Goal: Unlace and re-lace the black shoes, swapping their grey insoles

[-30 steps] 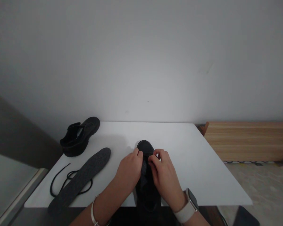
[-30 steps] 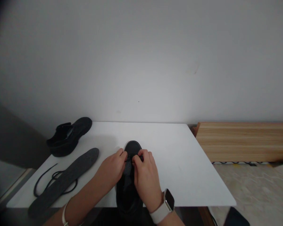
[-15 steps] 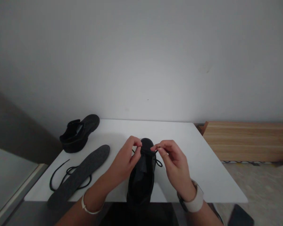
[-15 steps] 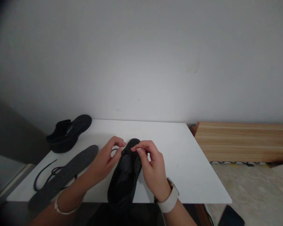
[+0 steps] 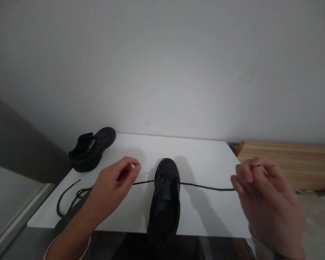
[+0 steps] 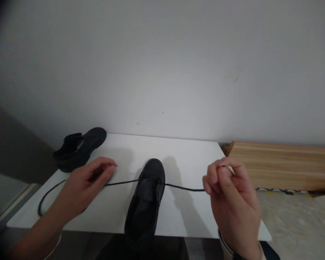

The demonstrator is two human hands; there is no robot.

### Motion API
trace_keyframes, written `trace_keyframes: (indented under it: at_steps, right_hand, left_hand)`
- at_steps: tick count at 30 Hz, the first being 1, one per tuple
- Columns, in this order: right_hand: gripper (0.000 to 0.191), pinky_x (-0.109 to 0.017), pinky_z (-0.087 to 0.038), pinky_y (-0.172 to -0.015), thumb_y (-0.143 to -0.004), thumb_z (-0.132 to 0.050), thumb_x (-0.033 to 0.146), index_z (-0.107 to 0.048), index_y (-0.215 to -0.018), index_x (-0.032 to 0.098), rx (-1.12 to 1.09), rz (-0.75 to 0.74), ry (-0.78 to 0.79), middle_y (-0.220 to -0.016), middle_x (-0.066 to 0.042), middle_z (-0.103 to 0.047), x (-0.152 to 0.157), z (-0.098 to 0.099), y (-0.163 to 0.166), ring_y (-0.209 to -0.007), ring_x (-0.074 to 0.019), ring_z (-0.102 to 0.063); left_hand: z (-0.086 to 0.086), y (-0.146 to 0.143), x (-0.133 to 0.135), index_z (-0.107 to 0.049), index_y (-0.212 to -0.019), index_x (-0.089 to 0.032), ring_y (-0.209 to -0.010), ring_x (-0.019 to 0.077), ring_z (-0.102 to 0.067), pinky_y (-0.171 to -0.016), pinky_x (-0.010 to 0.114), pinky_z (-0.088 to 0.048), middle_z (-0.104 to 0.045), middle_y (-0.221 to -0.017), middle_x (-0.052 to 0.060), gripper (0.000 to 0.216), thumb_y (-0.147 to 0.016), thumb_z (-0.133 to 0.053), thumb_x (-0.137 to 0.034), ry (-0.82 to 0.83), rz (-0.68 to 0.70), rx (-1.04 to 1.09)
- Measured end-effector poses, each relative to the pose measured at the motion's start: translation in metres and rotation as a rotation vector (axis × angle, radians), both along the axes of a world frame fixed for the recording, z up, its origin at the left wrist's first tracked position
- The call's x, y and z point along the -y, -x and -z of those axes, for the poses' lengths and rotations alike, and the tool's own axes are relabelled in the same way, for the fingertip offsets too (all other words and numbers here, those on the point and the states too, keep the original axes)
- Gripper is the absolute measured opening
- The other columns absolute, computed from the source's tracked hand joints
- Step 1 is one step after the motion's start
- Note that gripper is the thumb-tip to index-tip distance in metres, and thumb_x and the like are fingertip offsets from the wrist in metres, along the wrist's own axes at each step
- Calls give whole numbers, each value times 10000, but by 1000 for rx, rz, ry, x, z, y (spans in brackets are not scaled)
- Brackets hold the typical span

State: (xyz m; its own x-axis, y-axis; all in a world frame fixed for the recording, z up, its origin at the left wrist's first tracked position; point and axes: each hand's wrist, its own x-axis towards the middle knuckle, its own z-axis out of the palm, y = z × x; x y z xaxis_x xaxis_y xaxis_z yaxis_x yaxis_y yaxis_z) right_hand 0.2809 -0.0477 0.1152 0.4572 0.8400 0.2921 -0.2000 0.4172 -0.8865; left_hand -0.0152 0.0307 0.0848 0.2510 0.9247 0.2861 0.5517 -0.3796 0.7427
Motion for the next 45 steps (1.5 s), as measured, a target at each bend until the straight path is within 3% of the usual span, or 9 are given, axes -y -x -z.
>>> trace_keyframes:
  at_steps: [4, 7, 11, 14, 17, 19, 26, 35, 45]
  right_hand:
    - [194, -201, -408, -500, -925, -632, 426, -631, -929, 231, 437, -213, 386, -815, -10, -654, -2, 35, 11, -623, -107, -547]
    - [317, -313, -497, -737, -921, -600, 489, -625, -1099, 228, 782, -340, 543, -1030, -75, -724, -5, 55, 26, -871, -205, -658]
    - [294, -308, -420, -616, -932, -569, 491, -640, -912, 207, 1035, -469, 670, -735, -32, -691, -3, 65, 41, -674, -204, -621]
    - [383, -305, -436, -639, -1005, -434, 447, -604, -755, 212, 1000, -465, 578, -738, -35, -666, 1, 67, 45, -693, -192, -617]
    - [407, -351, -479, -914, -1016, -422, 449, -631, -757, 214, 912, -432, 518, -1074, -102, -703, 5, 67, 45, -1109, -247, -627]
    - [414, -388, -389, -1101, -1009, -448, 467, -665, -761, 216, 853, -467, 526, -1279, -109, -657, 7, 66, 45, -1384, -264, -456]
    - [430, -493, -244, -1223, -938, -562, 546, -747, -756, 204, 708, -649, 579, -1588, -68, -411, 9, 58, 48, -1467, -309, -371]
    - [364, -514, -275, -1211, -933, -610, 468, -787, -731, 222, 610, -798, 564, -1613, 5, -325, 10, 47, 37, -1499, -304, -288]
    - [336, -492, -219, -1231, -925, -635, 434, -769, -719, 205, 618, -830, 505, -1635, 16, -267, 8, 47, 36, -1497, -295, -291]
  left_hand:
    - [19, -13, 0, -687, -1051, -218, -627, 170, -601, -631, 285, -409, -728, -885, 19, 306, -947, -555, -474, 216, 231, -309]
    - [27, -22, 4, -685, -903, -198, -662, 189, -610, -625, 280, -376, -687, -749, 10, 313, -976, -509, -447, 307, 333, -370]
    - [30, -25, 12, -638, -786, -195, -701, 179, -598, -619, 265, -385, -621, -728, 3, 334, -991, -467, -396, 311, 328, -227]
    - [33, -23, 16, -665, -831, -204, -912, 208, -632, -572, 235, -425, -639, -1030, 66, 315, -971, -490, -425, 361, 273, -79]
    - [38, -22, 19, -690, -815, -221, -1300, 271, -510, -667, 234, -509, -614, -1226, 95, 321, -958, -506, -442, 468, 274, 56]
    - [41, -23, 21, -692, -771, -223, -1456, 287, -352, -861, 290, -530, -642, -1229, 103, 324, -949, -524, -435, 534, 308, 138]
    - [30, -32, 27, -706, -738, -195, -1528, 332, -226, -1085, 427, -435, -378, -1608, 67, 293, -881, -640, -442, 698, 401, 284]
    - [24, -22, 25, -723, -704, -220, -1551, 285, -146, -1232, 537, -173, -664, -1346, 71, 328, -869, -666, -498, 701, 534, 324]
    - [31, -15, 18, -751, -725, -204, -1553, 274, -134, -1226, 524, -189, -692, -1293, 87, 324, -876, -677, -481, 700, 635, 344]
